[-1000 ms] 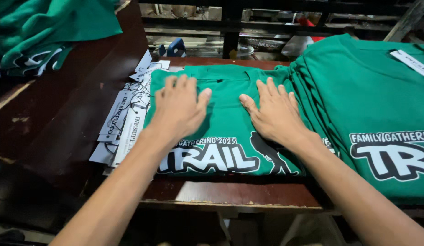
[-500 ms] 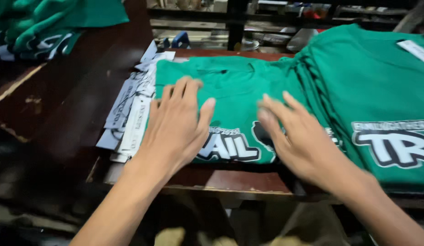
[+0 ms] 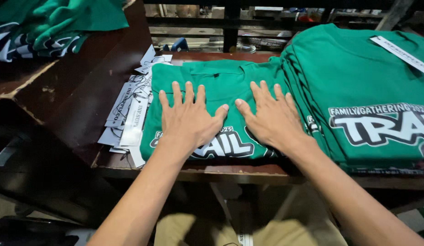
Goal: The person attaches tags to a stack of green t-shirts by threading a string through the collar and securing it with a tag. They then fold the t-shirts and place them on a pile.
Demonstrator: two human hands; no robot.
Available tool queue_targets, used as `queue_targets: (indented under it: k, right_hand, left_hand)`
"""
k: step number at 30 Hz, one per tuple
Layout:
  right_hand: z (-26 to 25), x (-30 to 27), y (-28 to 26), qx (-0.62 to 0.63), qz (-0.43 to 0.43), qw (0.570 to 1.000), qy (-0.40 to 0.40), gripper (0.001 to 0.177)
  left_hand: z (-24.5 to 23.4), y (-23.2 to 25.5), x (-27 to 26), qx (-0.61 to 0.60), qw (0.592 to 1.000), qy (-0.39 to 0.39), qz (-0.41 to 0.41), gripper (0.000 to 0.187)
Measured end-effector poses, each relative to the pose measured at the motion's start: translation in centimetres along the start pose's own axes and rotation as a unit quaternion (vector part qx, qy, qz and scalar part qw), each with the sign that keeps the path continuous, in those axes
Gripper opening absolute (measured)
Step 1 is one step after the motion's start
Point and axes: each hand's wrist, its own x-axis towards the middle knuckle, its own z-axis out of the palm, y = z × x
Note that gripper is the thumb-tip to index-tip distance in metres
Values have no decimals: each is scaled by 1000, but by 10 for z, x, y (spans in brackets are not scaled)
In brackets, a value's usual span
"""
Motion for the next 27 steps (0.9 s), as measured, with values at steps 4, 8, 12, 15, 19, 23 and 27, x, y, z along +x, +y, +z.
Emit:
queue_targets:
  k: [4, 8, 12, 15, 19, 23, 27]
  right_hand:
    - [6, -22, -6, -33, -2, 999, 28, 76]
    - [9, -18, 4, -52, -20, 997, 46, 77]
    - [3, 4, 8, 0, -107, 984, 144, 71]
    - [18, 52, 14, 41, -137, 971, 191, 69]
    - [37, 66, 11, 3, -60, 994, 91, 76]
    - [27, 55, 9, 20, -57, 990, 130, 64]
    - [18, 51, 1, 98, -22, 990, 101, 60]
  left_hand:
    - [0, -1, -12, 4, 1000, 12, 9, 95]
    - [-6, 2, -14, 3, 1000, 3, 4, 95]
    - [-8, -1, -2, -9, 999, 31, 11, 92]
    - [0, -8, 17, -21, 998, 58, 9, 86]
    - [18, -19, 21, -25, 999, 44, 9, 85]
    - [30, -33, 38, -47, 973, 215, 63, 68]
    - [15, -75, 45, -44, 918, 393, 26, 50]
